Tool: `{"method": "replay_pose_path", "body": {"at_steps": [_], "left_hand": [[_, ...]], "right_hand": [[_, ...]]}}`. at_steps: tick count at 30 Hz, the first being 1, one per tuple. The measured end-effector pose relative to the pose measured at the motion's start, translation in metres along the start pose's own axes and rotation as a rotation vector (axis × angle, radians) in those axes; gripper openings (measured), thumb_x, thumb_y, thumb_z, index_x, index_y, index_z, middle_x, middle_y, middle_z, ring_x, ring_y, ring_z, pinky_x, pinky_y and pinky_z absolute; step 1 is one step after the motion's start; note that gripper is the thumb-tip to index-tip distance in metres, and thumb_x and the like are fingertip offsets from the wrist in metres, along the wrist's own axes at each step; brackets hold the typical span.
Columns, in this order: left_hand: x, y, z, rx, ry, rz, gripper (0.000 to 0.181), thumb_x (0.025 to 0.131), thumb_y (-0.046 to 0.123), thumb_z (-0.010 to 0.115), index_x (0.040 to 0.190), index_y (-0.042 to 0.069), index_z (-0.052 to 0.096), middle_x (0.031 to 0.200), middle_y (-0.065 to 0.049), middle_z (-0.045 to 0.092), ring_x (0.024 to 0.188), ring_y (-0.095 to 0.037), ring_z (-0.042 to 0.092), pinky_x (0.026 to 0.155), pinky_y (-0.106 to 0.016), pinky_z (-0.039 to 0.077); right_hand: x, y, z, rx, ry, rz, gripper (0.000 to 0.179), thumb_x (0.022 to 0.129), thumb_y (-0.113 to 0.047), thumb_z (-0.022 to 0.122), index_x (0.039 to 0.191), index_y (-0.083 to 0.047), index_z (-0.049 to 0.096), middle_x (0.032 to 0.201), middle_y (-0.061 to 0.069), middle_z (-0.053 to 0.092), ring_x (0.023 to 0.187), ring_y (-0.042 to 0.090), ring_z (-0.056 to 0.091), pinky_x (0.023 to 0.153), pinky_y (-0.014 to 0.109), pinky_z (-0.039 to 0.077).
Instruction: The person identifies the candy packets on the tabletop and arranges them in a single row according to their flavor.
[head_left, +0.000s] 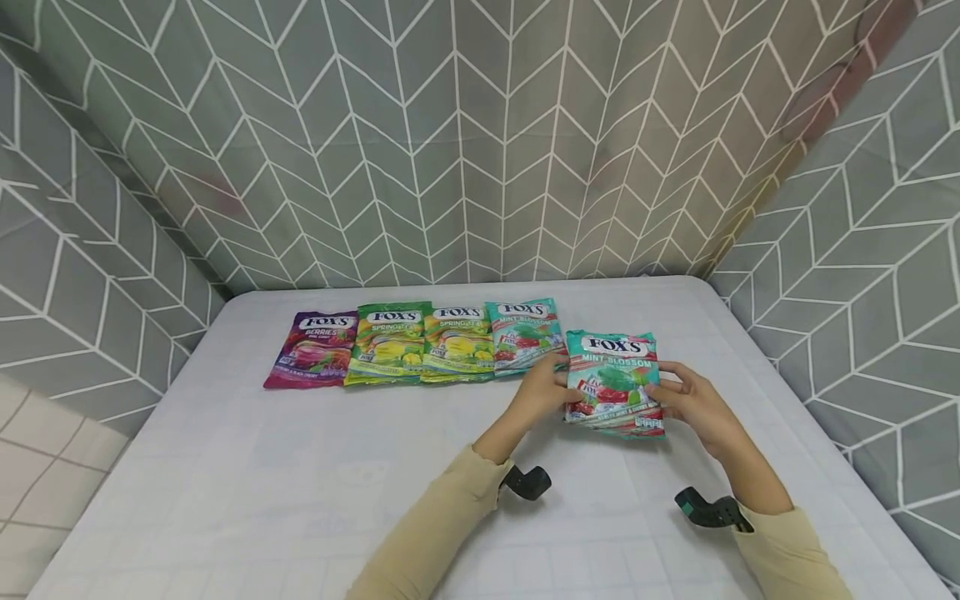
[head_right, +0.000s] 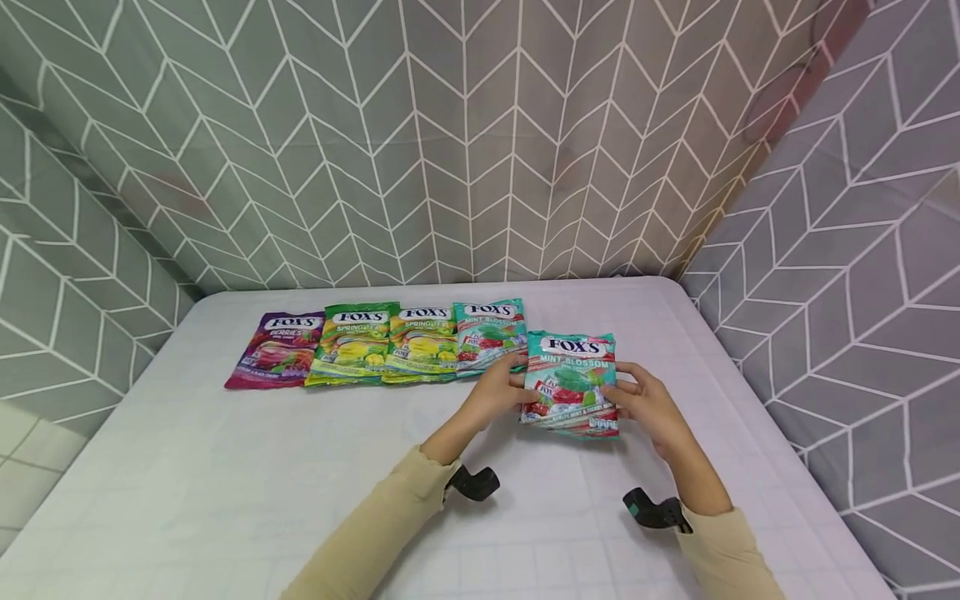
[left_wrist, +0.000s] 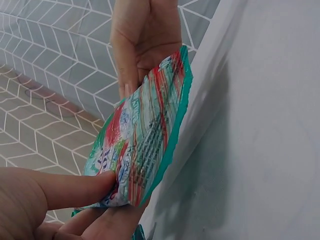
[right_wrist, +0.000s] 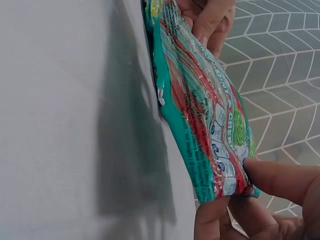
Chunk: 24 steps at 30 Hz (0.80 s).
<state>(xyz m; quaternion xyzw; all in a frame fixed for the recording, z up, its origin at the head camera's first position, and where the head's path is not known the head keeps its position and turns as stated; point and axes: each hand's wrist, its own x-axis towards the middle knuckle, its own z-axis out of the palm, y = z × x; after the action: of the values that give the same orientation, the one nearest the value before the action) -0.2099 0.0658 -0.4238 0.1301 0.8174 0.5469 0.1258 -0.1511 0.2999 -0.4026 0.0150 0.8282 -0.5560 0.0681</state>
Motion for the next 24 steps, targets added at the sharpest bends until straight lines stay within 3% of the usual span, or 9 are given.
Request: {"method": "replay_pose_path", "body": {"at_steps": [3, 7, 13, 24], "left_hand": [[-0.0001, -0.0016, -0.0021, 0.053, -0.019, -0.002, 0.060, 0.081, 0.010, 0.078, 0.133, -0.005, 0.052, 0.091, -0.014, 0.071, 0.078, -0.016, 0.064, 0.077, -0.031, 0.052], [-0.0014, -0.0019, -0.0046, 0.078, -0.031, -0.011, 0.058, 0.080, 0.012, 0.079, 0.131, -0.004, 0.056, 0.092, -0.012, 0.072, 0.085, -0.020, 0.066, 0.082, -0.032, 0.051], [-0.0032, -0.0017, -0.0035, 0.005, -0.052, -0.035, 0.058, 0.080, 0.007, 0.079, 0.132, -0.002, 0.055, 0.092, -0.011, 0.072, 0.064, -0.016, 0.067, 0.063, -0.026, 0.053], [-0.0066, -0.0008, -0.0021, -0.080, -0.080, -0.026, 0.063, 0.079, 0.001, 0.078, 0.136, 0.000, 0.050, 0.106, -0.017, 0.069, 0.083, -0.020, 0.069, 0.064, -0.029, 0.056]], "right_hand": [[-0.0009, 0.0011, 0.0014, 0.018, -0.018, -0.006, 0.064, 0.100, -0.023, 0.055, 0.147, 0.008, 0.024, 0.138, 0.033, 0.044, 0.095, 0.003, 0.061, 0.080, 0.025, 0.051], [-0.0022, 0.0011, 0.0017, 0.017, -0.048, -0.017, 0.063, 0.100, -0.021, 0.054, 0.146, 0.012, 0.025, 0.137, 0.031, 0.045, 0.097, 0.002, 0.062, 0.082, 0.023, 0.050], [-0.0048, 0.0015, 0.0023, 0.007, -0.044, -0.023, 0.061, 0.100, -0.018, 0.054, 0.145, 0.012, 0.025, 0.136, 0.031, 0.046, 0.099, 0.004, 0.062, 0.082, 0.023, 0.050], [-0.0094, 0.0032, 0.0021, 0.004, -0.011, -0.035, 0.054, 0.099, -0.012, 0.056, 0.141, 0.011, 0.032, 0.130, 0.032, 0.052, 0.094, 0.005, 0.064, 0.079, 0.024, 0.051]]}}
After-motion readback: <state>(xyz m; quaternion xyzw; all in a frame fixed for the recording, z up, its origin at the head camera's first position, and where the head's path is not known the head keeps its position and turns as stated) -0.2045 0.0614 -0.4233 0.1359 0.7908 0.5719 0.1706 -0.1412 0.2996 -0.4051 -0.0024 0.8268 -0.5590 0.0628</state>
